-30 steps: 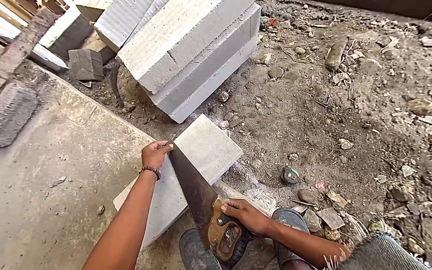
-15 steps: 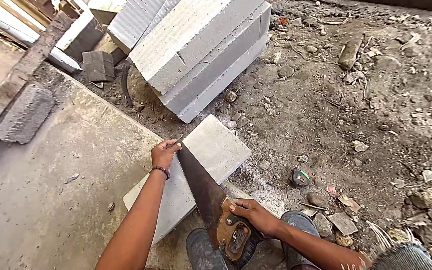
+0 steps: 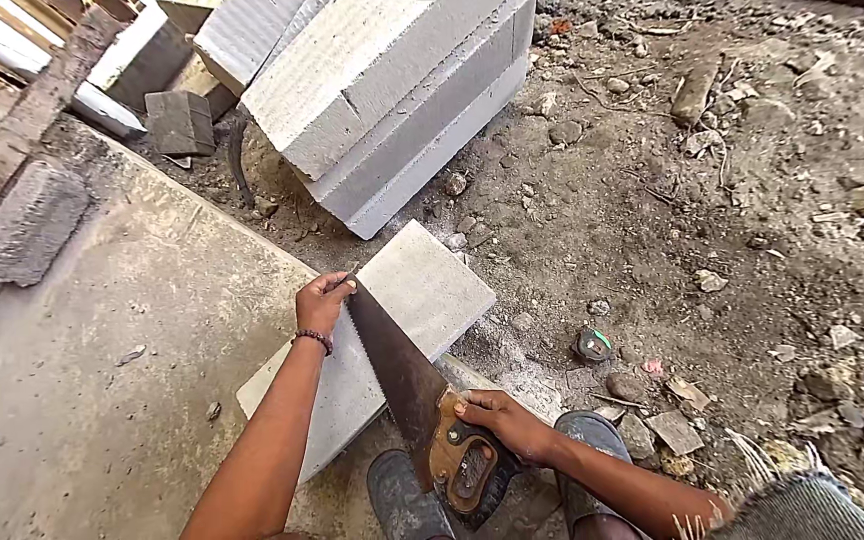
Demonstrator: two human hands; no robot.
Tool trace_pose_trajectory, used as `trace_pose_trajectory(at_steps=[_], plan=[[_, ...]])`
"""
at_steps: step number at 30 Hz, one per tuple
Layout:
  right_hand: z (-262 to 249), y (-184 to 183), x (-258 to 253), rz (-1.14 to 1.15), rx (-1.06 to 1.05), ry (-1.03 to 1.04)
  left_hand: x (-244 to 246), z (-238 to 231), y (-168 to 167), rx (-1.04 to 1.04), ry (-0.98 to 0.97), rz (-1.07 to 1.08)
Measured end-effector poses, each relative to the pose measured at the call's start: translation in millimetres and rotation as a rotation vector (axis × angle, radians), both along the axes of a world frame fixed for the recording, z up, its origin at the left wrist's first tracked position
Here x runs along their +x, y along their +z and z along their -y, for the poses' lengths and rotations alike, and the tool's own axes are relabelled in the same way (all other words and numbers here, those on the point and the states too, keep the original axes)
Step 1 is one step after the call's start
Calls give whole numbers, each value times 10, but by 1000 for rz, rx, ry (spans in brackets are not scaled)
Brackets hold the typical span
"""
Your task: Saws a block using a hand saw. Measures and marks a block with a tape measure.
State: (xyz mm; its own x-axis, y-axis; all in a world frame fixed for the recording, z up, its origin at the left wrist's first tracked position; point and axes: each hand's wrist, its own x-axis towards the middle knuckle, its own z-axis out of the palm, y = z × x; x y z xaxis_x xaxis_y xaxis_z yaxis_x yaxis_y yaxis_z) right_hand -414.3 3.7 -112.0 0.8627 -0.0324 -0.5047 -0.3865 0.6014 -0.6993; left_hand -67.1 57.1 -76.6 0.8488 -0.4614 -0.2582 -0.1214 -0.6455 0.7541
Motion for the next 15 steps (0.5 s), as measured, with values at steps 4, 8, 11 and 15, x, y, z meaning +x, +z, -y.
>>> trace_pose_trajectory(at_steps=[4,8,11,15], plan=[[0,15,3,-11,1,0,-7,-12,-31,4,-40,24],[-2,14,3,-21,5,5,15,-18,-37,25,-59,43],[-3,0,8,-24,15,14,4,-6,-19,23,-53,39],[7,13,18,-15,17,22,19,-6,-31,19,-44,37]])
